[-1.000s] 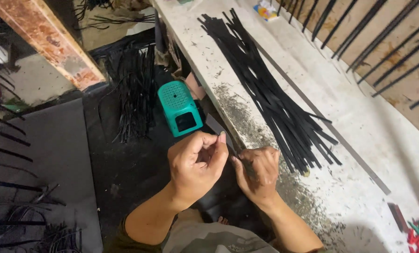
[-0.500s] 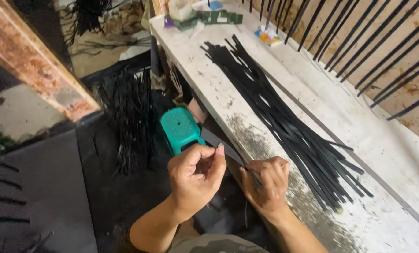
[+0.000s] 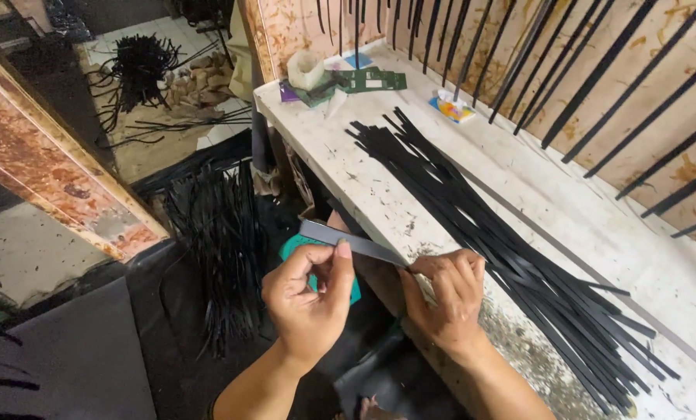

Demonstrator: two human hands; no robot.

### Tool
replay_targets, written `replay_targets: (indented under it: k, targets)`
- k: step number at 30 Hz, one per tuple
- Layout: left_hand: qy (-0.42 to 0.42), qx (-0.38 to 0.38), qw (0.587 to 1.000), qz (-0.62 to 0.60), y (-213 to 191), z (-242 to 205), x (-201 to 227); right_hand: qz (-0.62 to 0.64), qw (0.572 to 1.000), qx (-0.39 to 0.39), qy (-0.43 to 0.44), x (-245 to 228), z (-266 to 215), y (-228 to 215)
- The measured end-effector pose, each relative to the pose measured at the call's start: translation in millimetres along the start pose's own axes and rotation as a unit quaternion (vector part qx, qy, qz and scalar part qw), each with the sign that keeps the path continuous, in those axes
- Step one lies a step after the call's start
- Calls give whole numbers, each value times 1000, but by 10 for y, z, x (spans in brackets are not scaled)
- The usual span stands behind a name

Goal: The person picks up black strips from a table, bends them into loops, and hangs them on a wall rack using colorful clips. They also feed strips through a small purple device on a blue container, then hang the processed strips on the rack.

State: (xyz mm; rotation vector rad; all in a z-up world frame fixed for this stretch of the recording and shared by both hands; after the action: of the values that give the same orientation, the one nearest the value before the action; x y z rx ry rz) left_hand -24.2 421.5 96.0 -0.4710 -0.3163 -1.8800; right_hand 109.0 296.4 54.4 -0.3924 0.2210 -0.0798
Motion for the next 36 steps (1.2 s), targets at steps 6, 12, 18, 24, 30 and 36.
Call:
replay_targets:
  k: [6,12,18,24,30,36]
  targets:
    - [-59,90,994,-7,-96,194,-403,24,999,19,-32,14,467,325]
    - [-63,175,982,-33,-61,571,-610,31,993,69,-88,16,1054,533]
    - [-25,220,974,-40,49,976,-859,52,987,86,-125,141,1611,617]
    - [28,251,942,-220,249,1423,-1136,-15,980,125,-155,488,2120,796]
    - [23,271,894,-357,626,1952,-1283,-83,963,155,-202,646,2729,588]
    - [-17,277,863,-422,889,2390,-1334,-164,944,148,-246,783,3157,506]
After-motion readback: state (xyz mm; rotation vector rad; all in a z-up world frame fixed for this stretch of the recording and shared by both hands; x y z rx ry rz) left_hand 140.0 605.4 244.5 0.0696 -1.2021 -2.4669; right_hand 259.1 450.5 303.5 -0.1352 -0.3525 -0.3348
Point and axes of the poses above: each hand's wrist, its own z-axis towards the middle knuckle, its own y-axis out of the palm, x = y × z, the point moved 6 cm from there along z, towards the middle knuckle, and after that the axes turned 10 degrees about y, right-handed, at the moved point
